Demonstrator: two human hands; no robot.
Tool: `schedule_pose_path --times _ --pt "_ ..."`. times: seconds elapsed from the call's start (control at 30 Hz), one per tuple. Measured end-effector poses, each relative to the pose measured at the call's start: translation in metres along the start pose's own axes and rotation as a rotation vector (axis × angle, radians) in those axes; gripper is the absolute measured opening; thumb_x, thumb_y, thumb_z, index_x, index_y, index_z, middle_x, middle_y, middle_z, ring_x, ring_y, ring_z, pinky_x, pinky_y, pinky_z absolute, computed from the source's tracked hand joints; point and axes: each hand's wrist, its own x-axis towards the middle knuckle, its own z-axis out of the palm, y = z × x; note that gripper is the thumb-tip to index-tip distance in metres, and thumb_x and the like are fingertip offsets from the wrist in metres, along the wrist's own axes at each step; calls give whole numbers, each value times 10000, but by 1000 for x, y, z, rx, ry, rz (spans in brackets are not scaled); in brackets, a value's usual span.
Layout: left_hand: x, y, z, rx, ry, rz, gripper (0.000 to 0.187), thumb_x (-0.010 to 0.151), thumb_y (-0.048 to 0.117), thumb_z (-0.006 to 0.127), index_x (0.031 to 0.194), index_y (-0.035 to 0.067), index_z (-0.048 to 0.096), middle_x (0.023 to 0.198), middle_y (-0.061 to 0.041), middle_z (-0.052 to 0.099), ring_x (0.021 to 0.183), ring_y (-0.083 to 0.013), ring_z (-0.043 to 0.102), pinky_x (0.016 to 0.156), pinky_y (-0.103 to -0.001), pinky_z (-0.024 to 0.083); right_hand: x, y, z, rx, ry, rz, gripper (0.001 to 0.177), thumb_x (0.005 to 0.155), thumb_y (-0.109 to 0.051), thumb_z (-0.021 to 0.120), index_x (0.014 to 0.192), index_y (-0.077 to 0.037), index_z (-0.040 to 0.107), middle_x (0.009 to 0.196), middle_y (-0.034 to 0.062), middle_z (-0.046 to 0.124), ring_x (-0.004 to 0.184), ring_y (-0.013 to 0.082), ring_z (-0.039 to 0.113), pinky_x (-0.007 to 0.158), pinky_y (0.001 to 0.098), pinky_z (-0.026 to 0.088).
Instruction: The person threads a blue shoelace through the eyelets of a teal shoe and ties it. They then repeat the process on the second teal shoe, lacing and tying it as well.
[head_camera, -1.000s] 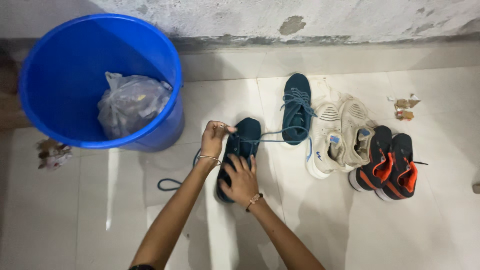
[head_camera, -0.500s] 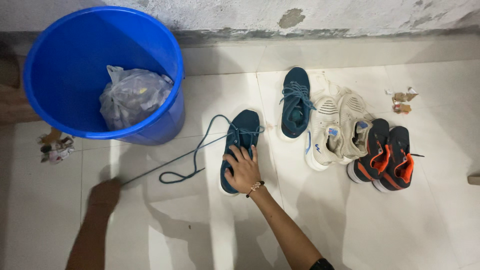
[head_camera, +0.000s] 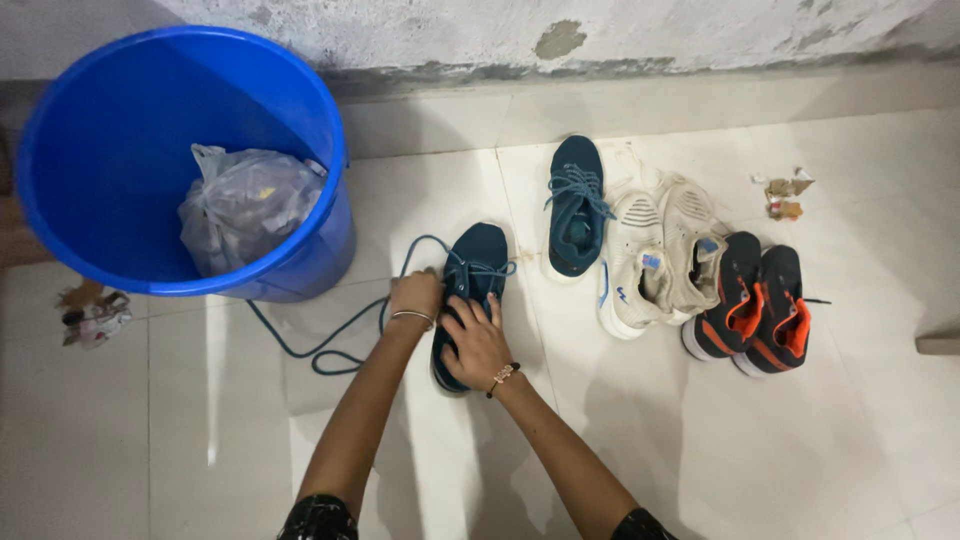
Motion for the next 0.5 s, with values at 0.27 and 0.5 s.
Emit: schedule_pose_path --times 0.27,0.5 --pt "-1 -10 0 -409 120 16 390 918 127 603 1298 39 619 1250 -213 651 1112 -367 635 1009 -592 424 4 -1 1 35 -39 -38 433 766 -236 668 1157 -54 625 1387 227 517 1298 393 468 1203 630 151" --pt "13 26 -18 149 -47 -9 143 951 135 637 961 138 780 1000 -86 774 1055 -263 717 1119 -584 378 6 6 -6 45 -52 -85 518 758 -239 676 1236 -44 631 1360 220 523 1302 397 465 1190 616 162"
